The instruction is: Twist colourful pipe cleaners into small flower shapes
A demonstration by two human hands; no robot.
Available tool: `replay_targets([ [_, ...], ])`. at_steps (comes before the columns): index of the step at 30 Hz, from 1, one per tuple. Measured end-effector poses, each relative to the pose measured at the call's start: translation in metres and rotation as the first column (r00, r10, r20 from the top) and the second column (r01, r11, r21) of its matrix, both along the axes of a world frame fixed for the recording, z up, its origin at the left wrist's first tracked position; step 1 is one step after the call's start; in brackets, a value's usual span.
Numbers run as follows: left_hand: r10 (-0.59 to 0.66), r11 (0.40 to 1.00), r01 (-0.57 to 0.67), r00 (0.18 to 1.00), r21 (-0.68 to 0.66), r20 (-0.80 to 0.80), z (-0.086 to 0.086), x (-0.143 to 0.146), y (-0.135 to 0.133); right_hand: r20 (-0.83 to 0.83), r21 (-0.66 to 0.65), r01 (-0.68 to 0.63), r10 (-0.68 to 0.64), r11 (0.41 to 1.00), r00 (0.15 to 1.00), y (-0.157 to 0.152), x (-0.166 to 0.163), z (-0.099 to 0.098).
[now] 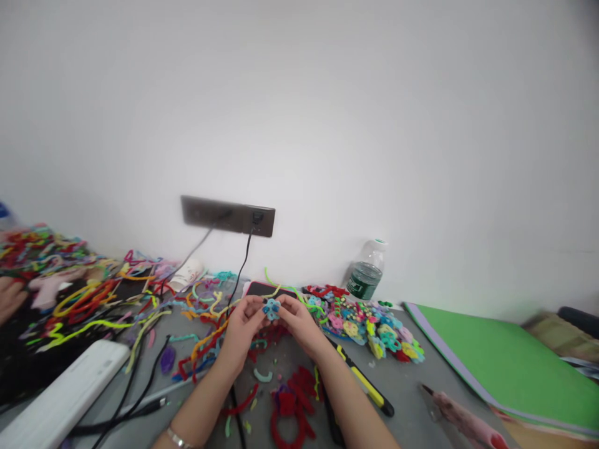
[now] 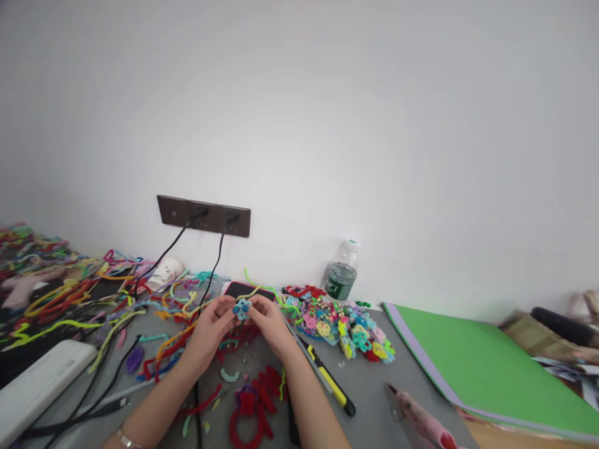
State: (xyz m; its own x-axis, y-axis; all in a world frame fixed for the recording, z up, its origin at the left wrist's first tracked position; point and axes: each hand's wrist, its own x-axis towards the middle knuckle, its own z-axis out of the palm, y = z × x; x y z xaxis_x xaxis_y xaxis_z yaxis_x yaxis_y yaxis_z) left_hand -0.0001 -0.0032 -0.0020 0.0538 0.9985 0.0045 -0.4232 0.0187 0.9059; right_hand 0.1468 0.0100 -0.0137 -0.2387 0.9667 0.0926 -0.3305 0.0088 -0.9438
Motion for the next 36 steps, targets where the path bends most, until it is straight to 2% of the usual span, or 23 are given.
replay_targets([
  [6, -0.079, 0.997, 0.079, 0.997, -0.014, -0.023, -0.0013, 0.0019, 0.0006, -0.031, 0.01, 0.058, -0.058, 0.998, 0.998, 0.0034, 0.0005, -0.0031],
  [14, -0.065, 0.998, 0.064, 0.997, -0.021, -0.05, -0.0044, 0.0013, 0.0026, 0.005, 0.06, 0.039, -0.039, 0.997, 0.999, 0.0011, 0.0003, 0.0005],
  [20, -0.088, 0.996, 0.086, 0.992, -0.027, -0.091, -0.0066, 0.0, 0.0038, 0.049, 0.077, 0.089, -0.093, 0.993, 0.994, 0.0013, -0.0002, 0.0012],
  [25, -0.086, 0.996, 0.088, 0.983, 0.001, -0.161, -0.0059, -0.0014, 0.0037, -0.018, 0.071, 0.114, -0.113, 0.991, 0.993, 0.0025, -0.0006, 0.0001],
  [31, -0.07, 0.998, 0.07, 0.986, -0.01, -0.154, -0.0056, -0.0011, 0.0035, -0.071, 0.04, 0.154, -0.151, 0.987, 0.986, 0.0047, 0.0003, -0.0017],
  [36, -0.097, 0.995, 0.095, 0.984, -0.02, -0.149, -0.0062, -0.0001, 0.0026, -0.058, 0.072, 0.161, -0.157, 0.984, 0.986, 0.004, 0.0003, 0.001],
])
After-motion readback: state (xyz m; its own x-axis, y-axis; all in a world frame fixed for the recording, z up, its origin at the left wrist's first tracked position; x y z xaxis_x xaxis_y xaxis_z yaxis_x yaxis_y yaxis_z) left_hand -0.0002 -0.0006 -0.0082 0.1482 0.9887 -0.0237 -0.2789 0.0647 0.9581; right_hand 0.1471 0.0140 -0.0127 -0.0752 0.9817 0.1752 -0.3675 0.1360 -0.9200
